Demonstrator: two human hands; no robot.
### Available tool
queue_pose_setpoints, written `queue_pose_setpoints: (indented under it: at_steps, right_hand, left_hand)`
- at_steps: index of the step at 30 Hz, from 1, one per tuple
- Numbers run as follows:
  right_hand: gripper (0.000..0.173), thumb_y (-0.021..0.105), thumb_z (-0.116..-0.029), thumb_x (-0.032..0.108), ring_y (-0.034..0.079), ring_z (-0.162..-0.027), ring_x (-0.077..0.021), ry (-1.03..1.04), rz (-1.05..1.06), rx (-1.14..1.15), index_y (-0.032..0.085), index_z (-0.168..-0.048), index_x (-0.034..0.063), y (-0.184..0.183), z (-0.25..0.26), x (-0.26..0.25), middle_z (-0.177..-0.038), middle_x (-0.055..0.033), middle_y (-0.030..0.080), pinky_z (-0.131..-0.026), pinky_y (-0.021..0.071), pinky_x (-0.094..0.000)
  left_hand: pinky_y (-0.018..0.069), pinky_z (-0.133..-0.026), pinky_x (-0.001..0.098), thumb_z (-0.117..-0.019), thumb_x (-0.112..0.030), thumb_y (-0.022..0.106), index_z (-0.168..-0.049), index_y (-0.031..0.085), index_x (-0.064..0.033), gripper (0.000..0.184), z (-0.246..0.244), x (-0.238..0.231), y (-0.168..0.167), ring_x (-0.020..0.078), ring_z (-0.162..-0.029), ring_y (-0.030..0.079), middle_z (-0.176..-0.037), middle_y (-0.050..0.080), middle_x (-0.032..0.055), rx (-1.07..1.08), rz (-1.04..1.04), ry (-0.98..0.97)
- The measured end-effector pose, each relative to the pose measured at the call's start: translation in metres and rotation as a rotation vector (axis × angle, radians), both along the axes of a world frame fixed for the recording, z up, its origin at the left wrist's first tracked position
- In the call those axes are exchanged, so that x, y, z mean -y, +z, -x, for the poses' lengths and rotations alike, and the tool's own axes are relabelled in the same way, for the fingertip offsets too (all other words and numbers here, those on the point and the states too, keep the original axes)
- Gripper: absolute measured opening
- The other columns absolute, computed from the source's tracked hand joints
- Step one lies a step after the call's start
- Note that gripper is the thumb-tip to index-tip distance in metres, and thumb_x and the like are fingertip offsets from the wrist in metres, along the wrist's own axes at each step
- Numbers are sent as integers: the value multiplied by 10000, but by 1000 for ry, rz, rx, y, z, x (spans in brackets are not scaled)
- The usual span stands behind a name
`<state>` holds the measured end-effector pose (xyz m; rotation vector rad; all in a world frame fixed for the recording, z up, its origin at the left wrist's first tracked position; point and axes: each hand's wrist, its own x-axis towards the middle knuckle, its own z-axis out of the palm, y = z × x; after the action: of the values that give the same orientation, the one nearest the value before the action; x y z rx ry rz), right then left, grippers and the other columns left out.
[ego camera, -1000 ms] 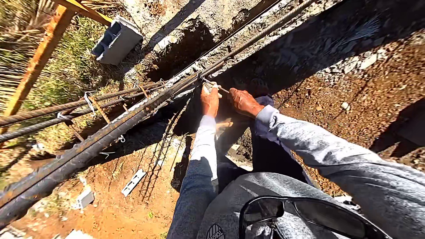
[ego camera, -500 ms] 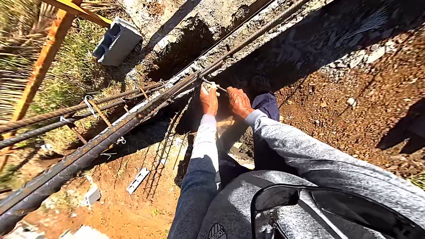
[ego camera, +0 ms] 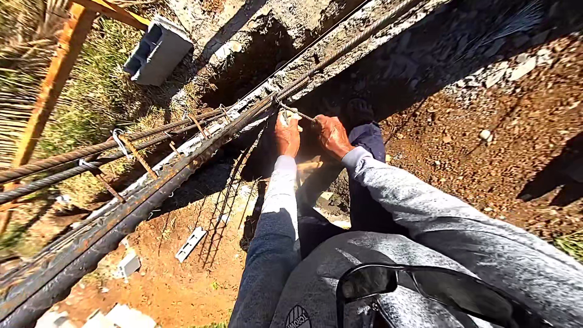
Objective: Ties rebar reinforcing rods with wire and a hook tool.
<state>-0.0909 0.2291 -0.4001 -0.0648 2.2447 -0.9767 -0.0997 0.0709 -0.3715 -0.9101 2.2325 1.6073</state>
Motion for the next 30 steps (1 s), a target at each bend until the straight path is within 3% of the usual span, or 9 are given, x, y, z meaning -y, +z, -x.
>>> queue_pose_setpoints:
  at_steps: [3,7,11,15,18,20,23,26,30]
  right_hand:
    - [280,594,-969,105,628,-1166,-425,37,-83,10,639,-1244,79,1,2,1,-1161,-199,687,-961,527,-604]
    - [311,572,-1029,294,646,-1114,-469,204,-168,187,608,-1243,72,34,28,1,-1115,-238,690,-867,513,-679]
    - [216,523,-1053,240,698,-959,-427,220,-51,55,612,-1168,80,25,39,1,-969,-205,700,-813,556,-623]
    - [210,505,-1060,224,657,-1093,-411,234,-28,-91,643,-1181,122,-18,41,-4,-1058,-178,697,-909,547,-586]
    - [229,527,-1049,228,641,-1106,-438,263,-51,-89,636,-1221,124,-27,43,-3,-1108,-209,666,-872,550,-611]
    - [248,500,-1072,301,673,-1063,-411,274,-28,-24,625,-1190,122,-23,47,-4,-1078,-189,681,-859,554,-620]
    - [269,482,-1079,338,703,-960,-376,269,52,54,621,-1157,120,-10,42,-7,-981,-163,703,-841,548,-614]
    - [338,440,-1091,375,691,-797,-246,195,300,148,654,-1075,113,-12,25,-8,-854,-85,686,-784,571,-504]
    - [336,426,-1109,293,670,-724,-141,-4,623,473,671,-1053,71,6,10,-11,-796,-48,696,-738,570,-355]
  left_hand:
    - [578,-628,314,-1033,-141,575,-1217,626,-7,232,2,-2,-1,148,-659,638,-933,703,87,-15,-30,31]
    - [591,-656,323,-1027,-162,591,-1211,628,-30,229,1,-3,4,157,-711,664,-958,711,77,-15,12,-31]
    - [583,-670,335,-1034,-259,605,-1196,679,-71,259,3,-1,12,149,-709,652,-947,704,66,59,134,19]
    - [577,-901,352,-964,-330,712,-1211,669,-92,346,12,14,27,138,-986,693,-1075,722,62,38,468,143]
    - [529,-1002,370,-928,-347,742,-1312,612,-110,470,22,30,31,188,-1132,651,-1214,681,96,49,621,-5]
    - [514,-1026,367,-931,-352,738,-1260,653,-82,434,28,35,31,217,-1163,639,-1224,676,118,22,693,-132]
    - [421,-1137,374,-1038,-321,603,-1406,556,-116,423,46,41,68,198,-1335,549,-1406,605,85,317,578,-359]
    - [537,-941,434,-943,-369,713,-1164,705,-87,358,39,47,32,229,-1016,685,-1049,725,105,101,659,-166]
    - [534,-939,484,-918,-403,729,-1165,682,-58,426,48,53,40,260,-1006,689,-1020,720,124,205,613,-203]
